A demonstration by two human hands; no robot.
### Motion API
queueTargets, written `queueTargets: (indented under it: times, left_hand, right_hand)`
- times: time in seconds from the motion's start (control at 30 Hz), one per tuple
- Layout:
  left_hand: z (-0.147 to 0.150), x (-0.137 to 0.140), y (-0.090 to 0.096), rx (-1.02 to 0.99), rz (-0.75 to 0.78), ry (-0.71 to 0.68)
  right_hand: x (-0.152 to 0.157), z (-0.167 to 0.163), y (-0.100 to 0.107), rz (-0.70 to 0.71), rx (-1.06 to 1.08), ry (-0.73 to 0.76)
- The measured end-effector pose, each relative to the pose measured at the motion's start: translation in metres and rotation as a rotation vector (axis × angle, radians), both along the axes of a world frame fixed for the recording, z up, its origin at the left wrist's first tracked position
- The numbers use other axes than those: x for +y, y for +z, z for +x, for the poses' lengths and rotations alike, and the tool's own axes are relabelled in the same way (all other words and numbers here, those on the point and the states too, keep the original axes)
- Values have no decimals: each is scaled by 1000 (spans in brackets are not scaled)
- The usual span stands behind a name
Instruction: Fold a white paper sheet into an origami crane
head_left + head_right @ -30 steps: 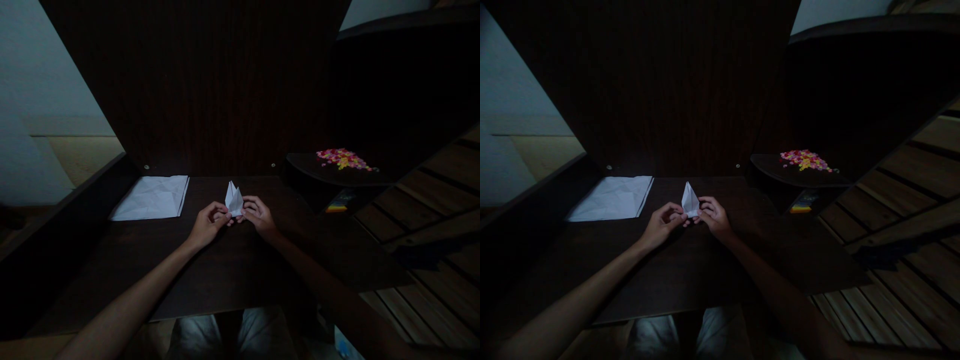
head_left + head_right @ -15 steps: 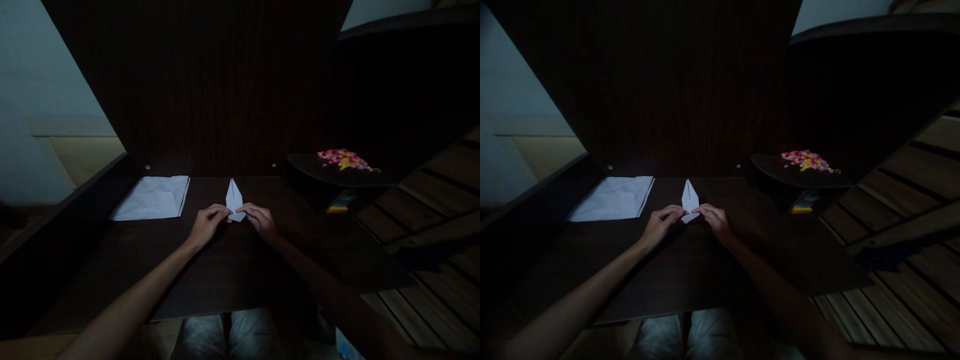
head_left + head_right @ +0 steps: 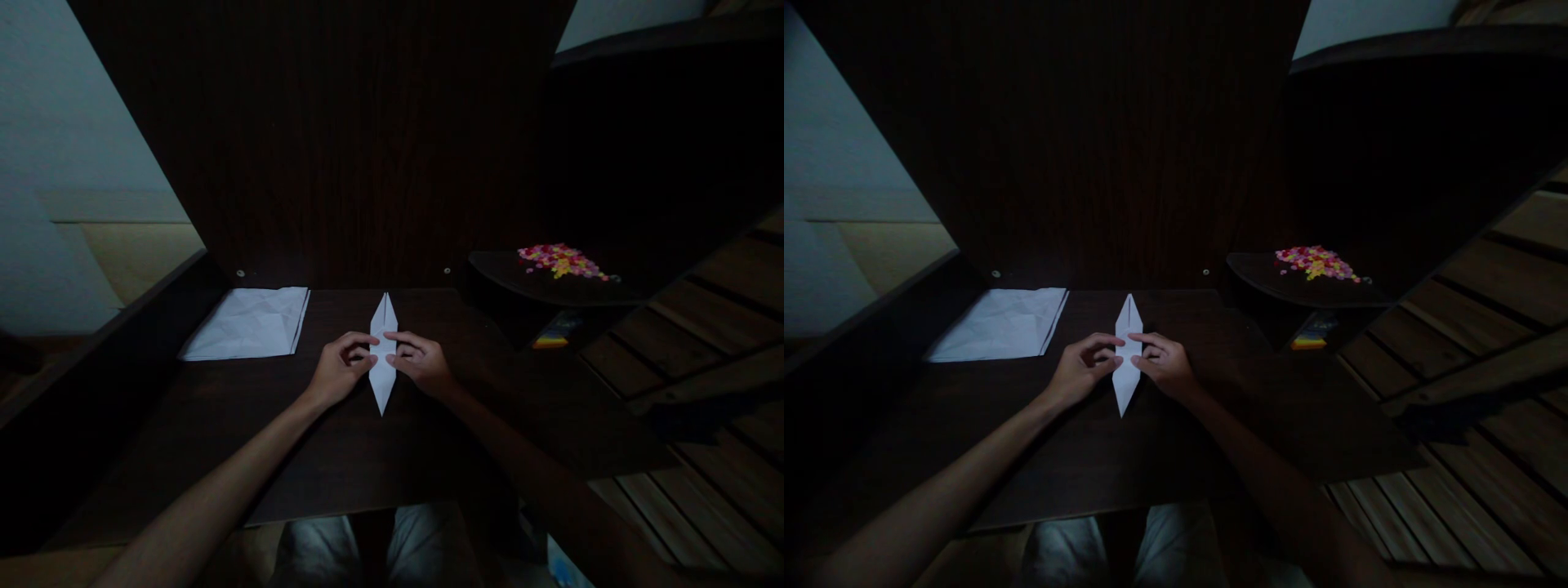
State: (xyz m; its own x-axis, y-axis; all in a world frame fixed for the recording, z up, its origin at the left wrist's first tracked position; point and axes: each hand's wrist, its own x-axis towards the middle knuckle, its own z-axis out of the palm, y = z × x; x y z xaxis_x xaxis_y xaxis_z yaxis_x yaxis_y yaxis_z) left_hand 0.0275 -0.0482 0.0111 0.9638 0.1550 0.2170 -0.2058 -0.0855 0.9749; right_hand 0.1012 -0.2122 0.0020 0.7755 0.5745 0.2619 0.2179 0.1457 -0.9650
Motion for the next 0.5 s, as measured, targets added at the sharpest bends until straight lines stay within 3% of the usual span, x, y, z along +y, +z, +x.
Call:
queueTargets:
  times: [0.5]
  left_hand:
    - [5,-3,-2,50,-184,86]
  right_hand:
    - [1,1,-4,23,-35,-14]
